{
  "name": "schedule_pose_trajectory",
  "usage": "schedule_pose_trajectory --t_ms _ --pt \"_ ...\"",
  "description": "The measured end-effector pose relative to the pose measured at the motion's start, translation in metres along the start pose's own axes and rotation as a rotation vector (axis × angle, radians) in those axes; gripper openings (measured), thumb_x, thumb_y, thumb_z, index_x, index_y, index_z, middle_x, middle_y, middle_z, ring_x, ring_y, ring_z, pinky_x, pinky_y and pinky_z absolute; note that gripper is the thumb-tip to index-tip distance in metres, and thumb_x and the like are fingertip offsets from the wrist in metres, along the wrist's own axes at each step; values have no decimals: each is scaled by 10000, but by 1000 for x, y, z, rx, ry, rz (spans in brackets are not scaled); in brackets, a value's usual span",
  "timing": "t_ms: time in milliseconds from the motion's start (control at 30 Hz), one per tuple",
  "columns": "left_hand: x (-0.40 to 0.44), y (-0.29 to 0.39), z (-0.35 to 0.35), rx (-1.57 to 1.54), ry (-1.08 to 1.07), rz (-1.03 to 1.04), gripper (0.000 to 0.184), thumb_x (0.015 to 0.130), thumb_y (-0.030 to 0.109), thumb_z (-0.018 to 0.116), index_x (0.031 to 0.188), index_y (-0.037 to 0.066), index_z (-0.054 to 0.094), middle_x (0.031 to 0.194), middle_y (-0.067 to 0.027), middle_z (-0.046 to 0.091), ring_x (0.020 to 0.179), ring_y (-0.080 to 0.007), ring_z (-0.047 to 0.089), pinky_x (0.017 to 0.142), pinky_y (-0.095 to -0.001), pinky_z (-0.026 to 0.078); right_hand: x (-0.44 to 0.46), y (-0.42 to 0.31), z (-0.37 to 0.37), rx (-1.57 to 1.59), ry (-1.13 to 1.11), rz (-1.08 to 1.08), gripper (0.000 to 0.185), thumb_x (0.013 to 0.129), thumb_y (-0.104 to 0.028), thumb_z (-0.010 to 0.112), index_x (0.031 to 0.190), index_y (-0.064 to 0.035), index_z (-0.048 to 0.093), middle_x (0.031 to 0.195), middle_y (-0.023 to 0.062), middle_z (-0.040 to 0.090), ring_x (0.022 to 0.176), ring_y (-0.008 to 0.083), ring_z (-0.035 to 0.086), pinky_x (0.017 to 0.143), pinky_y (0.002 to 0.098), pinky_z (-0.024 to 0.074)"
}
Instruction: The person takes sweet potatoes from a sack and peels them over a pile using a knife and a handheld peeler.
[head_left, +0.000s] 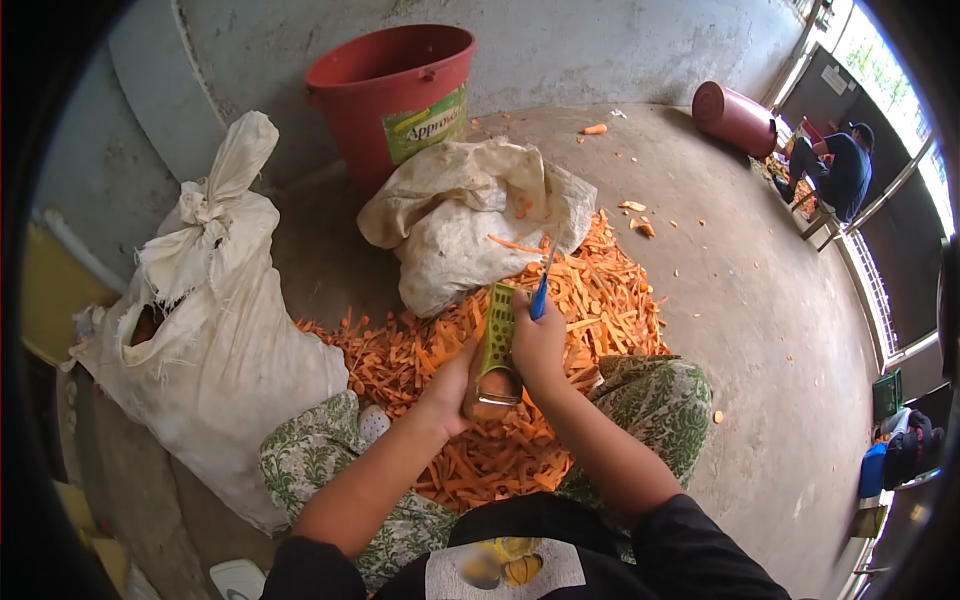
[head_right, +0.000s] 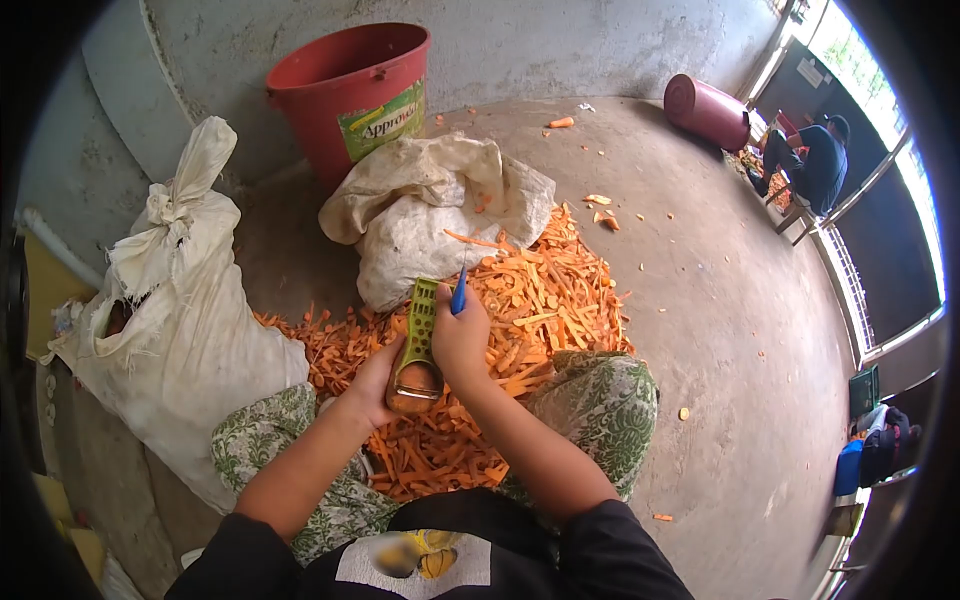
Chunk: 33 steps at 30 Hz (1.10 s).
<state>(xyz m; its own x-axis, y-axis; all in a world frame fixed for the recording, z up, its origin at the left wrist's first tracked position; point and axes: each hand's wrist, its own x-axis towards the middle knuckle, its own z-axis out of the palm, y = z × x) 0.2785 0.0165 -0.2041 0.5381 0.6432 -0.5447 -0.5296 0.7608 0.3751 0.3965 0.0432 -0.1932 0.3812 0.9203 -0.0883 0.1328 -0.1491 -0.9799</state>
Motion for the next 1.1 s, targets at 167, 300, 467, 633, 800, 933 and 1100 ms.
schedule_pose_trajectory --t_ms 167,300,467,633,800,933,1100 --pt "3 -2 -15 195 -55 25 405 947 359 286 1104 38 477 942 -108 595 849 -202 602 723 -340 513 31 32 3 -254 254 -221 270 901 -245 464 788 -13 545 593 105 498 518 157 461 497 318 374" --pt "-32 -5 9 429 -125 -223 446 950 368 260 1079 -3 470 888 -150 592 805 -234 610 698 -339 510 105 53 -65 -223 682 -113 291 888 -243 479 738 5 508 566 64 503 488 162 461 477 336 368" --pt "-16 13 -11 157 -26 -136 432 936 380 310 1097 5 452 841 -151 583 786 -259 618 679 -392 527 70 17 -46 102 395 -22 277 888 -263 484 771 -18 537 556 -3 445 452 99 413 425 262 343" --pt "-2 14 -14 58 -48 -50 367 928 331 345 1091 33 485 933 -111 597 783 -223 621 670 -372 539 -6 -16 2 114 45 -56 253 890 -237 499 731 -41 483 560 -30 414 489 64 386 441 250 311" --pt "-4 5 -10 59 18 -19 363 935 318 324 1076 30 494 916 -103 605 801 -194 617 695 -338 529 -13 -5 10 -58 70 -171 249 888 -210 502 715 -32 476 552 -7 426 496 82 398 455 277 323" --pt "3 6 -27 300 -22 -55 381 945 320 294 1099 23 478 921 -100 602 804 -176 612 694 -322 521 9 12 8 -175 110 -77 237 881 -199 503 726 -21 512 552 24 450 496 109 416 479 305 347" --pt "-26 1 -7 378 -84 -171 435 944 357 282 1139 5 447 892 -123 594 795 -208 609 672 -359 521 95 59 -44 -303 588 -65 283 886 -258 483 764 -7 532 591 87 511 533 202 496 527 357 386"
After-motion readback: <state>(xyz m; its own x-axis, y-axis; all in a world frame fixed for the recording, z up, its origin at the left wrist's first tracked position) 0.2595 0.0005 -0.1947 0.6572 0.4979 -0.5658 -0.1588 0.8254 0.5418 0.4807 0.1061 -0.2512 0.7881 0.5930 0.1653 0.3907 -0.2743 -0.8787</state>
